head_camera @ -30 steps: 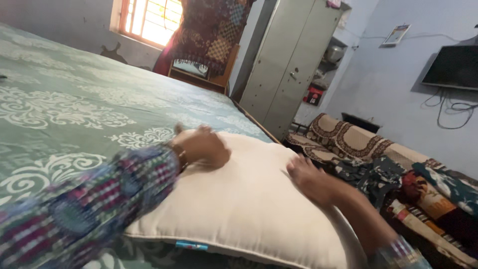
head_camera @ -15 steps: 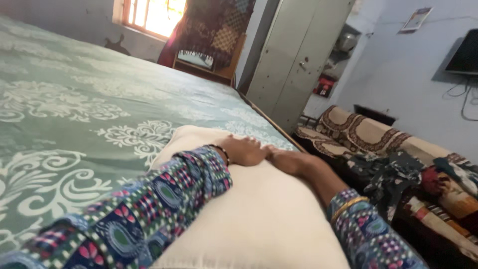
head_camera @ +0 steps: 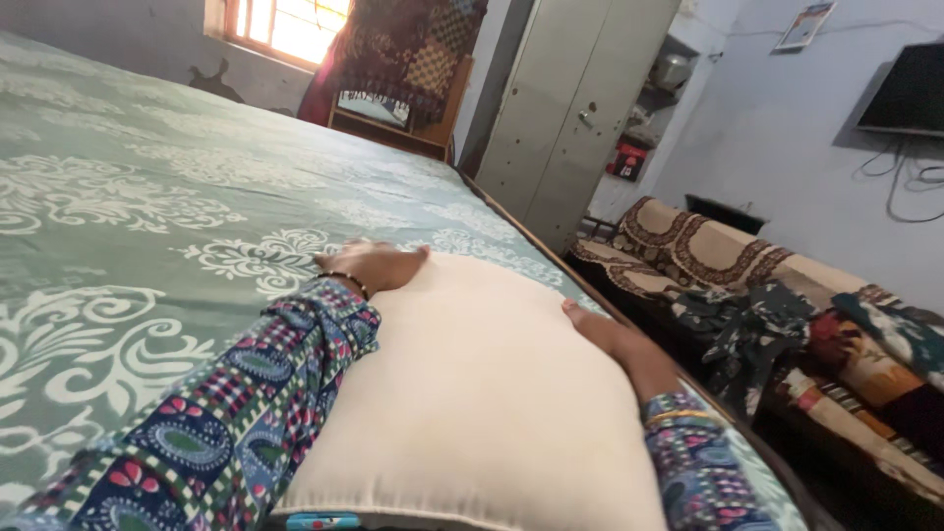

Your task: The person repeatedly presses, squeezes, and pats a white pillow on a bed to fluff it. They then pick up a light green patterned pillowcase and place it over the pillow, smoothing the fabric.

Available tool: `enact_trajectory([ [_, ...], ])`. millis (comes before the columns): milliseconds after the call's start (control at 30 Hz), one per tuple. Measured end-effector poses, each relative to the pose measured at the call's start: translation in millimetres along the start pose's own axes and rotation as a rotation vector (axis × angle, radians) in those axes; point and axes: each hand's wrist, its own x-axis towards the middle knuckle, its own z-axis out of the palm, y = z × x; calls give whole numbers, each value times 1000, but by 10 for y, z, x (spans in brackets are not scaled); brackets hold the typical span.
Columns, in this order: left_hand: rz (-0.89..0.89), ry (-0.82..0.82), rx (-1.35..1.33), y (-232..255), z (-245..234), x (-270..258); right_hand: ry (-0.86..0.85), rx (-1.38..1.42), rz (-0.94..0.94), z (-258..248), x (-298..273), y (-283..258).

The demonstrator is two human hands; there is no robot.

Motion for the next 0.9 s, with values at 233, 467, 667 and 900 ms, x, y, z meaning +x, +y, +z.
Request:
enact_trajectory([
  [233,462,403,41,230,-94,-450,586,-248,-180,-266,-612,-467],
  [467,694,103,191,437,145,-1401,395,-403,-415,443,-1651,-777],
  [667,622,50,185,-82,26,-1387,303,-287,-231,345,-1813,-477],
  [900,403,14,198,-463,-221,-1525,312,-120,6,332,-1914,-134],
])
